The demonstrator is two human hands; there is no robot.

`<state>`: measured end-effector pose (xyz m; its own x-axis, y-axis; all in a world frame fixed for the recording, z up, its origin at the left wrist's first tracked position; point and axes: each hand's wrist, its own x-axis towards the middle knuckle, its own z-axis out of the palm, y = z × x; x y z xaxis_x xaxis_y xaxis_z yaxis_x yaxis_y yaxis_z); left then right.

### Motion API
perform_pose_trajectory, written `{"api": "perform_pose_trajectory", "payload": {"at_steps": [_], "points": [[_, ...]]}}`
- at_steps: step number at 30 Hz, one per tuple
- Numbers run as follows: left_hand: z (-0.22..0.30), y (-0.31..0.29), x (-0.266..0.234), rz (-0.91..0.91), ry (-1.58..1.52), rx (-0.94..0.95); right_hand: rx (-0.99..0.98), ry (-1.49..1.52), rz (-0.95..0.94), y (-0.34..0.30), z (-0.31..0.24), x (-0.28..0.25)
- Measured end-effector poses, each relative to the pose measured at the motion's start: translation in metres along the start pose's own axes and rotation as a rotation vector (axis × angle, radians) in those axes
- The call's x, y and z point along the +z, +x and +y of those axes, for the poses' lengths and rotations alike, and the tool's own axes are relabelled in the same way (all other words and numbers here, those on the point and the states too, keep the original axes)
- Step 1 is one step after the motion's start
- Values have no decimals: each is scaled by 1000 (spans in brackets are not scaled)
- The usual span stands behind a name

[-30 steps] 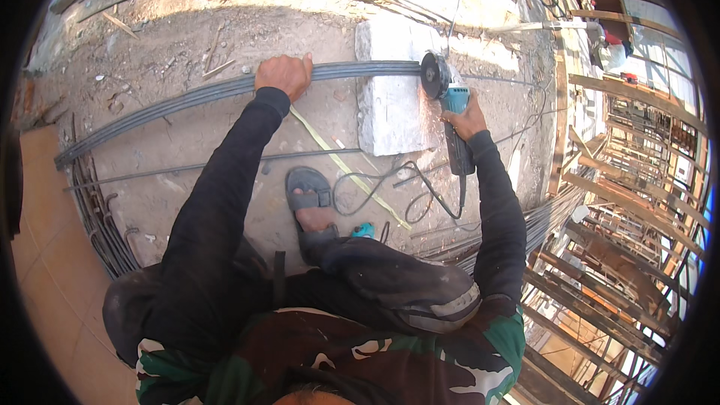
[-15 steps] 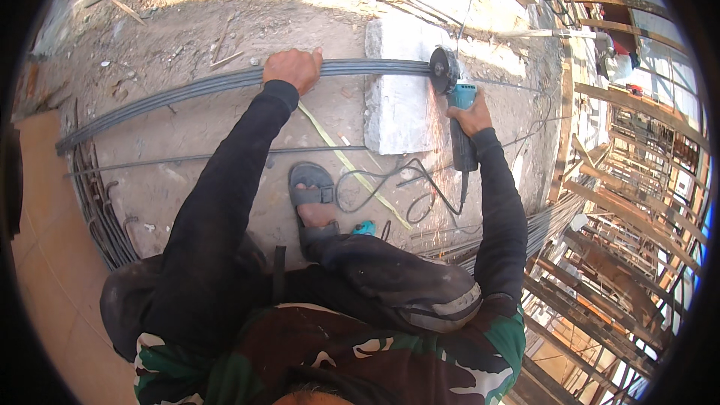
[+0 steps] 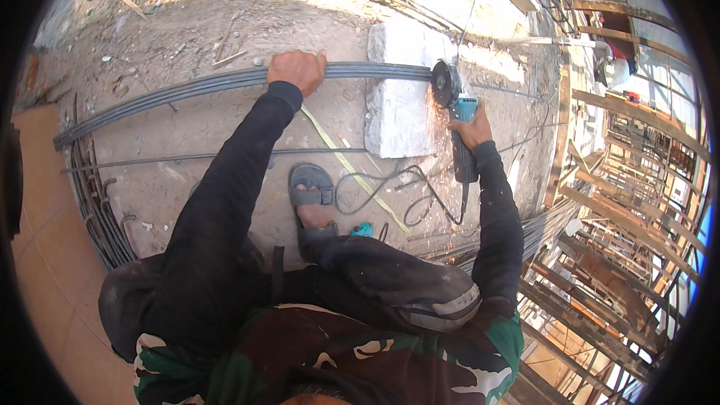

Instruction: The person measures a metal rod with a yellow tape measure and then cuts through several metal rods using a hand-held angle grinder, creating sparks.

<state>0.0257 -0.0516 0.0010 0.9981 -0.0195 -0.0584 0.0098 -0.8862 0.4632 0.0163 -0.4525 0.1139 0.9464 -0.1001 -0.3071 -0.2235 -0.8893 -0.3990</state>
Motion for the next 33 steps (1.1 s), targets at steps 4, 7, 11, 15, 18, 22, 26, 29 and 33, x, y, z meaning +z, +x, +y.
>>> {"api": "perform_pose_trajectory", "payload": {"at_steps": [4,7,11,15,18,22,26,29,33], "points": [[1,0,-2,-5,-10,15,33,9,-49,-2,-2,-2],[0,1,1,-6,-19,13,22,67,-57,0,10,-2],[0,0,-2,3,-17,6,19,100,-66,3,5,-1],[0,0,-1,3,-36,-16,33,80,-81,7,1,-6],[1,-1,-1,16,-38,-18,51,41,-84,12,-1,-6],[2,0,-2,15,-20,-8,44,-27,-80,21,5,-9],[-1,-1,1,37,-10,-5,35,-55,-66,22,-8,-7],[1,0,0,30,-9,-1,28,-88,-24,29,4,-6],[1,-1,-2,14,0,-15,30,-59,-69,31,-15,-2]]}}
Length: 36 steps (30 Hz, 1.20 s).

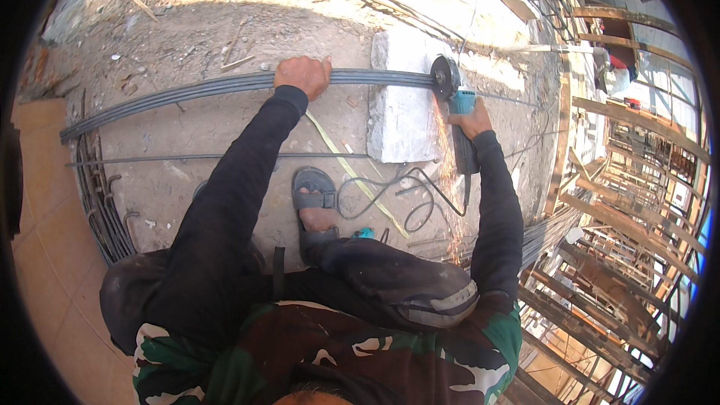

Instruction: The person measures a metal rod with a yellow tape measure and then cuts through several metal rods using a hand-held angle grinder, creating sparks.

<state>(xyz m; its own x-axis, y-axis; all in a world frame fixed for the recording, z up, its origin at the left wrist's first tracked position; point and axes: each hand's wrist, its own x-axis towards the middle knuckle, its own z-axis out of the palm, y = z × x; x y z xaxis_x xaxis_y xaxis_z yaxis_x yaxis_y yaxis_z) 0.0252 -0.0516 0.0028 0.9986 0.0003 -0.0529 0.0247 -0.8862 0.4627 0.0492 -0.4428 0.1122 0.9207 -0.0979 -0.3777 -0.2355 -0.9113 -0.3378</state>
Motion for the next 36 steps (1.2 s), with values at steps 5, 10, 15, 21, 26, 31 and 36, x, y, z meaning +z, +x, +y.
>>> {"api": "perform_pose_trajectory", "payload": {"at_steps": [5,10,15,21,26,31,36], "points": [[0,1,1,1,-23,-9,22,-50,7,5,1,-5],[1,1,0,-31,-32,-31,40,-22,6,2,-2,-4],[-1,0,5,20,-48,-27,30,-26,-7,-1,0,-5],[0,1,1,-8,-47,-34,31,-67,-9,-3,3,-7],[0,2,3,-4,-34,-33,31,-60,-13,-3,8,-8],[-1,2,4,-7,-22,-27,-36,36,-31,-8,4,-6],[-1,1,3,19,-28,-9,-4,14,-40,-10,7,-7]]}}
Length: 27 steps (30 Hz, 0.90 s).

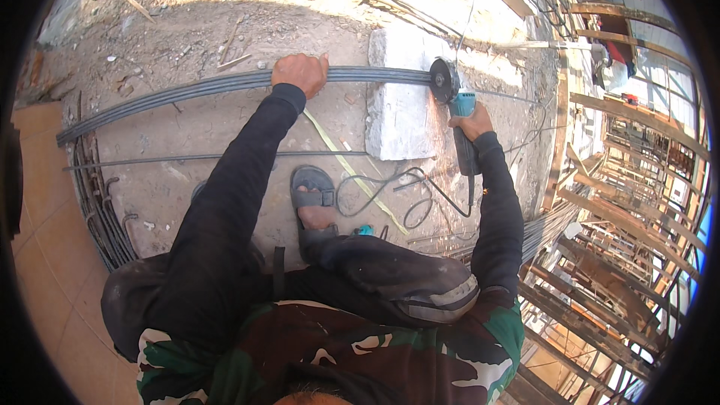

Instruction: The person measures a metal rod with a yellow tape measure and then cuts through several metal rods using a hand-held angle grinder, creating sparks.

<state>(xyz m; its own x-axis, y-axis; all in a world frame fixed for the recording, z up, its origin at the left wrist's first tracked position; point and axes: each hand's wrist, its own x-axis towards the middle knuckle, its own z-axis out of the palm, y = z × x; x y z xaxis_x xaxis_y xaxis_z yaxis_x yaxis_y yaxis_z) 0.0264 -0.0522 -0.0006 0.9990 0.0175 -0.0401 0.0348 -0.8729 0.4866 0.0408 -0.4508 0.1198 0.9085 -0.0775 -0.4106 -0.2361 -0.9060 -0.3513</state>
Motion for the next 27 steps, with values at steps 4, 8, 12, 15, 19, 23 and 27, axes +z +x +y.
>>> {"api": "perform_pose_trajectory", "payload": {"at_steps": [4,8,12,15,19,23,27], "points": [[0,1,-2,-29,12,1,26,-9,2,-3,-3,1],[1,1,-2,-39,-2,9,31,-36,29,-4,4,1],[0,1,-1,-47,7,10,12,-11,29,-8,7,3],[-1,1,0,-50,14,7,41,8,5,-14,-3,3],[0,1,0,-42,16,19,59,12,7,-13,7,2],[-1,2,-1,-52,8,5,1,-7,16,-10,6,3],[0,2,0,-41,-3,7,11,7,34,-3,12,3]]}}
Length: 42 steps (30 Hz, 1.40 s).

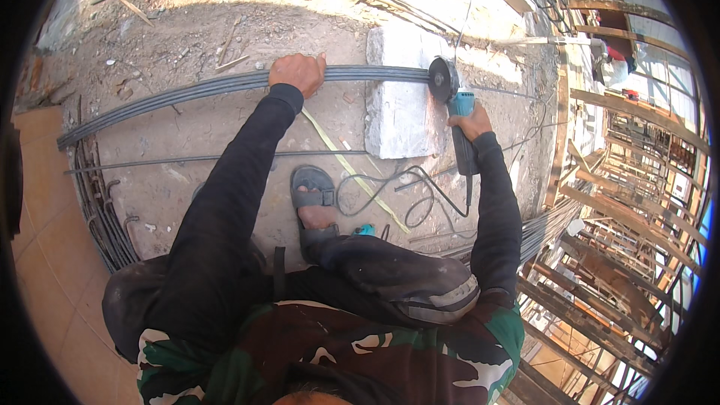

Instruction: The person measures a metal rod with a yellow tape measure and then cuts through several metal rods using a hand-held angle grinder, creating sparks.

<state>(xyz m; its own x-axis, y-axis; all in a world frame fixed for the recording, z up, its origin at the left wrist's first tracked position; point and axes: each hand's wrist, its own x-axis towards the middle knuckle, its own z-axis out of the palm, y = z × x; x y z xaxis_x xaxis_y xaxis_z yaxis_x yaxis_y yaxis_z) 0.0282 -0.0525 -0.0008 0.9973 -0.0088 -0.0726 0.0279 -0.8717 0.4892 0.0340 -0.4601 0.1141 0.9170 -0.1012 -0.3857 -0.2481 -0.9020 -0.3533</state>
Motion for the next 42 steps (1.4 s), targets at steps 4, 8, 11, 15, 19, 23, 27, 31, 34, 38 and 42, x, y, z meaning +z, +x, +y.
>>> {"api": "perform_pose_trajectory", "payload": {"at_steps": [4,8,11,15,19,23,27,31,34,38,42], "points": [[-1,-1,-1,-1,-3,-10,-6,-47,-5,6,-14,0],[-1,-2,0,13,6,-9,9,-52,-23,5,-22,-2],[3,-1,-4,-18,5,-13,-12,-12,11,4,-14,-1],[0,-1,-3,-15,13,2,-14,-17,10,2,-14,0],[-2,0,1,0,16,6,30,-55,-23,-1,-21,-3],[0,-2,-4,-24,15,-8,-15,-30,-18,-5,-16,-3],[4,-2,-9,-38,12,-14,-5,-45,-5,-5,-5,-3],[4,-3,-11,-52,-2,-28,-19,-68,-40,-1,-9,-4],[1,-1,-6,-57,-14,-34,-35,-29,-16,-1,-12,-1],[3,-2,-8,-52,-2,-33,-36,-34,-13,-5,-16,-3],[3,-3,-9,-48,7,-28,-40,-30,2,-9,-23,-3]]}}
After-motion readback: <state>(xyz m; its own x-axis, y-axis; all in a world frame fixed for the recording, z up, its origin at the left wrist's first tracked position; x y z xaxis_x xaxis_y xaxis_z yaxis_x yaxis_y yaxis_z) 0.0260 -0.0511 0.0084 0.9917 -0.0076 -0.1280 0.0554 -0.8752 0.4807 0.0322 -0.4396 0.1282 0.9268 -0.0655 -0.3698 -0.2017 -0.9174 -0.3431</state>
